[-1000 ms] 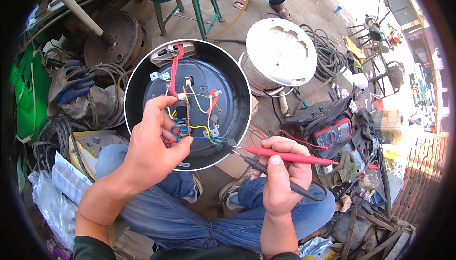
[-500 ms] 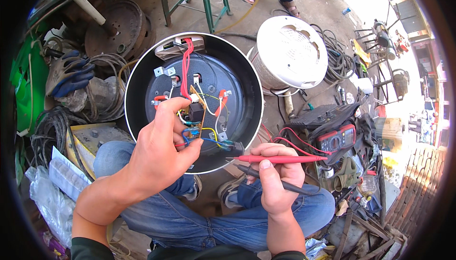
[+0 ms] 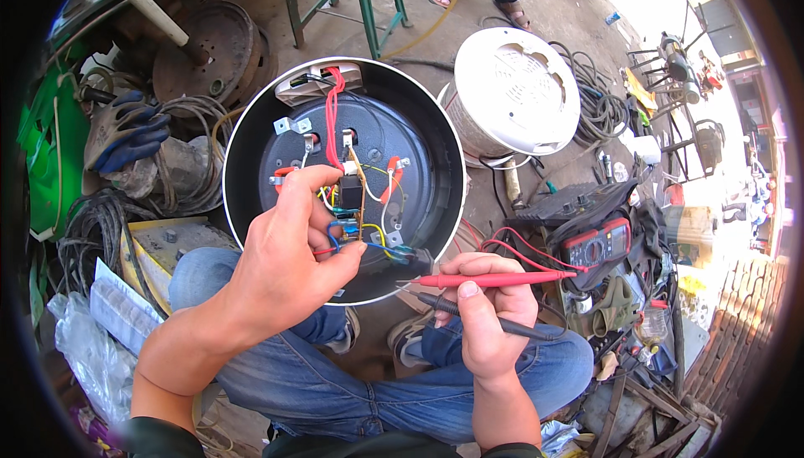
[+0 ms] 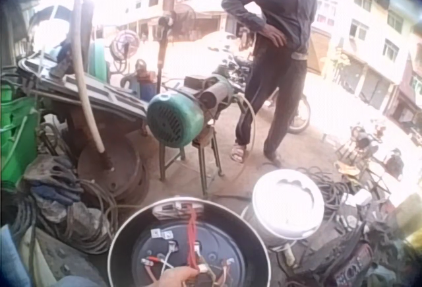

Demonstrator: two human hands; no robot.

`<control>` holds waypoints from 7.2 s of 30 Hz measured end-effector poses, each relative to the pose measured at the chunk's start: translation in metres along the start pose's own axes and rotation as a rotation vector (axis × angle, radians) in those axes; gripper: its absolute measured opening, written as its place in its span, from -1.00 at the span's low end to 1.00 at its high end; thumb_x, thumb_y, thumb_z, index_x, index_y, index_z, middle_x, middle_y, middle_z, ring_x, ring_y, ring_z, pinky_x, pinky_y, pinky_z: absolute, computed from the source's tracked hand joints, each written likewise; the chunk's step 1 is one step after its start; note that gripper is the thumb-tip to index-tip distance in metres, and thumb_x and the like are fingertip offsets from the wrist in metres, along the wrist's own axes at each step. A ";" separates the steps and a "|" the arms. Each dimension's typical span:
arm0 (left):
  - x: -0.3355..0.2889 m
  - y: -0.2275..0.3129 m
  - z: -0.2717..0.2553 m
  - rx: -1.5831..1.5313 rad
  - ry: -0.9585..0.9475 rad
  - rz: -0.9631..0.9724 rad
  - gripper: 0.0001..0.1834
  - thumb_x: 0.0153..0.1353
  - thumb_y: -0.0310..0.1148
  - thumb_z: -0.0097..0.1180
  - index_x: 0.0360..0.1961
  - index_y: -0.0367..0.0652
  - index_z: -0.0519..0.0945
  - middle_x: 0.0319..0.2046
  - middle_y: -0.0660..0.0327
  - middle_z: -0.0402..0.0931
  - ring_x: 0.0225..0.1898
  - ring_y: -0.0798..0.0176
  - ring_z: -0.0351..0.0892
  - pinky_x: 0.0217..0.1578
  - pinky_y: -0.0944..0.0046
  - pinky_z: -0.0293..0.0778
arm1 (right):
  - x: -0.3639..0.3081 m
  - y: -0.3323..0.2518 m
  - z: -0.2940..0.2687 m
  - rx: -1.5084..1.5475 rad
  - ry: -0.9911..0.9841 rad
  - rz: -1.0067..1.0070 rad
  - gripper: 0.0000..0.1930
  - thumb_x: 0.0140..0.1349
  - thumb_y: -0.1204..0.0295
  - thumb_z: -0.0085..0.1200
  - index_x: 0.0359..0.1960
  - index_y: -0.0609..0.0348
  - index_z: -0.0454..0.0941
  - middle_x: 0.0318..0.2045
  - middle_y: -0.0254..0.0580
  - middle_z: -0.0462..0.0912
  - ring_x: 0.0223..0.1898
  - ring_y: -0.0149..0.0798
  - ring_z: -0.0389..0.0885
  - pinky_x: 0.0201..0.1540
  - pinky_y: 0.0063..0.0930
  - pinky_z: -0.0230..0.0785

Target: The person sits on the floor and uses a multimeter to test a circuit board removed from a circular housing. They probe various points on the board and wires while occasionally adjusting the multimeter.

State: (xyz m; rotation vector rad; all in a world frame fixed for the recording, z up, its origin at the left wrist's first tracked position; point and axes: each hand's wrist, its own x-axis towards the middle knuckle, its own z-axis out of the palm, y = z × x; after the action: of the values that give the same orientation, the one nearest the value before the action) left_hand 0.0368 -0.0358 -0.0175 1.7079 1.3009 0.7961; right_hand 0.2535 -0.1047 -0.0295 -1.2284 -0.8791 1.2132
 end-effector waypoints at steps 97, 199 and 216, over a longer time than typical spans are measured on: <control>0.039 -0.081 -0.076 -1.060 -0.572 -0.414 0.19 -0.45 -0.29 0.38 0.39 -0.39 0.26 0.09 -0.18 0.48 -0.20 0.15 0.54 -0.17 0.28 0.45 | 0.020 0.006 0.040 0.381 -0.234 0.416 -0.79 0.35 0.51 0.09 -0.03 0.31 0.59 -0.52 -0.30 0.63 -0.50 -0.50 0.60 -0.44 -0.58 0.43; -0.004 -0.006 0.027 -0.770 0.037 -0.196 -0.12 0.07 -0.73 0.25 0.34 -0.18 0.02 0.15 0.05 0.35 0.10 0.09 0.54 0.06 0.06 0.60 | -0.009 0.016 0.021 -0.036 0.118 -0.488 -0.74 0.23 0.65 0.03 -0.04 0.43 0.45 -0.12 0.17 0.63 -0.10 -0.08 0.64 0.01 -0.28 0.51; -0.004 -0.006 0.028 -0.772 0.047 -0.211 -0.11 0.07 -0.75 0.23 0.35 -0.17 0.01 0.15 0.06 0.33 0.11 0.12 0.52 0.01 0.12 0.64 | -0.011 0.019 0.024 0.008 0.144 -0.441 -0.75 0.21 0.68 0.05 -0.06 0.45 0.47 -0.15 0.17 0.66 -0.14 -0.04 0.67 -0.03 -0.26 0.55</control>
State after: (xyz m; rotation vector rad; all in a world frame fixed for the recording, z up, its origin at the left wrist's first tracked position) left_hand 0.0574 -0.0456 -0.0356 0.9283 0.9893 1.0402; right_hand 0.2247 -0.1119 -0.0422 -1.0306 -0.9737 0.7657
